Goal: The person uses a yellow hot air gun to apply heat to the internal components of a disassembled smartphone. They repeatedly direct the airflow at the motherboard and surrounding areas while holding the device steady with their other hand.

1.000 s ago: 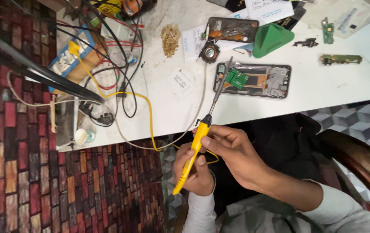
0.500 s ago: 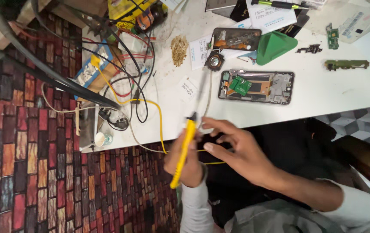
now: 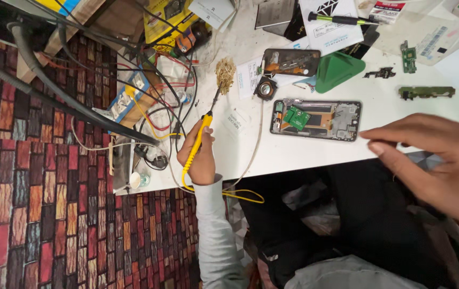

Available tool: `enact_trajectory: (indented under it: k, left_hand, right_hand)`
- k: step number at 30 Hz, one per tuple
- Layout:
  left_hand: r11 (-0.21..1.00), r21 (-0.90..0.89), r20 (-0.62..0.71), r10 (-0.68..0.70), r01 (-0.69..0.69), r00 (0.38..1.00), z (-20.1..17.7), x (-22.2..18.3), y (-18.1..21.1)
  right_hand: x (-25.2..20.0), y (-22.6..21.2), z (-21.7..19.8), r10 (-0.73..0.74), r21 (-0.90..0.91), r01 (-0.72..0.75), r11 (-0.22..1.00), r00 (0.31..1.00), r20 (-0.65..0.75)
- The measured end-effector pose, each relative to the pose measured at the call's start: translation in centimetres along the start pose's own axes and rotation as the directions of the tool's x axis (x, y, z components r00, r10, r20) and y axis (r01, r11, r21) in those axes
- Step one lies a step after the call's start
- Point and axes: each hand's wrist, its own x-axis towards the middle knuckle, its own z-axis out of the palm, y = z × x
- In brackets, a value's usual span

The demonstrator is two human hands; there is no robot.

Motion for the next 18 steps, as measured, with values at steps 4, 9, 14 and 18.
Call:
enact_trajectory:
  k: [4, 9, 14, 18]
  left_hand:
    - [1.0, -0.004, -0.004, 0.02, -0.02, 1.0, 0.5, 0.4, -1.6]
    - [0.997, 0.076, 0.021, -0.02, 0.019, 1.0, 0.5, 0.6, -1.5]
    - [0.996, 0.086, 0.041, 0.0, -0.003, 0.999, 0.4, 0.6, -0.8]
    - [0.989, 0.139, 0.068, 0.038, -0.047, 0.997, 0.2, 0.7, -0.6]
  right_hand:
    - [1.0, 2.0, 0.3, -0.093, -0.093, 0.097, 0.991, 0.995, 0.041]
    - [2.9, 4.1, 3.3, -0.179, -0.143, 0.2, 0.969, 0.973, 0.148]
    - [4.8, 5.3, 5.8, -0.282, -0.14, 0.298, 0.944, 0.951, 0.124]
    - [5.8, 5.5, 7.1, -0.412, -0.191, 0.423, 0.886, 0.906, 0.093]
